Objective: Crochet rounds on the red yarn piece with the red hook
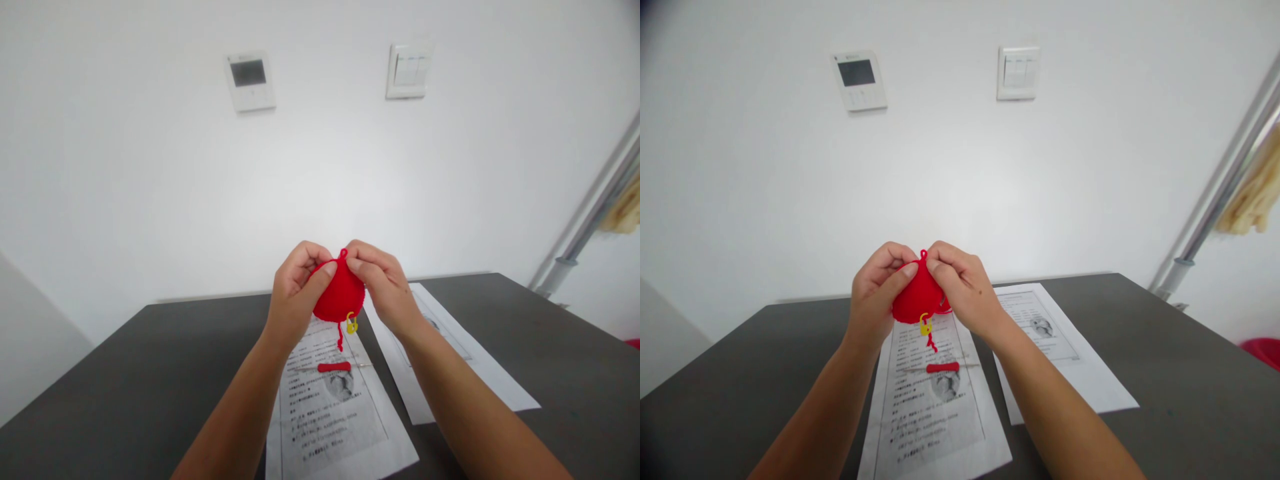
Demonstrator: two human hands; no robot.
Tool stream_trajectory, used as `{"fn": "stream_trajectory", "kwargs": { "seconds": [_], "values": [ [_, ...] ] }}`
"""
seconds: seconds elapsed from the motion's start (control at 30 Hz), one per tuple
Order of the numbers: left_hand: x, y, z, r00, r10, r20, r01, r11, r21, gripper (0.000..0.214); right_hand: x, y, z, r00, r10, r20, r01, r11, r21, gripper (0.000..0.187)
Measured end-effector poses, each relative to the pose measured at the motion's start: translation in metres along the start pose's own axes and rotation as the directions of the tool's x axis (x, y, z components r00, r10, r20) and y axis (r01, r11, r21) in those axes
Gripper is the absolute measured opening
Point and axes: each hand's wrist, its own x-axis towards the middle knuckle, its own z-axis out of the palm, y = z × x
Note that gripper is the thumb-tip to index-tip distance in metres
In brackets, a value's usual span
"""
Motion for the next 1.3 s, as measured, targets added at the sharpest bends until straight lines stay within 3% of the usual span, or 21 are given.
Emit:
{"fn": "stream_trajectory", "kwargs": {
  "seconds": [0.3, 0.63, 0.9, 1.3],
  "values": [
    [0.0006, 0.0020, 0.0019, 0.993, 0.046, -0.106, -0.042, 0.998, 0.042, 0.009, 0.0000, -0.0001, -0.0012, 0.998, 0.058, 0.038, -0.058, 0.998, -0.003, 0.018],
    [0.0023, -0.0015, -0.0002, 0.994, 0.082, -0.078, -0.077, 0.995, 0.061, 0.006, 0.0006, -0.0031, 0.0000, 0.997, 0.074, 0.003, -0.074, 0.996, -0.042, 0.019],
    [0.0006, 0.0018, 0.0016, 0.988, 0.096, -0.120, -0.087, 0.993, 0.074, 0.010, -0.0001, -0.0019, 0.0009, 0.998, 0.053, 0.020, -0.053, 0.998, -0.037, 0.020],
    [0.0042, 0.0028, 0.0001, 0.972, 0.066, -0.226, -0.073, 0.997, -0.021, 0.017, -0.0012, -0.0004, 0.0002, 0.991, 0.106, 0.078, -0.108, 0.994, 0.026, 0.021]
  ]
}}
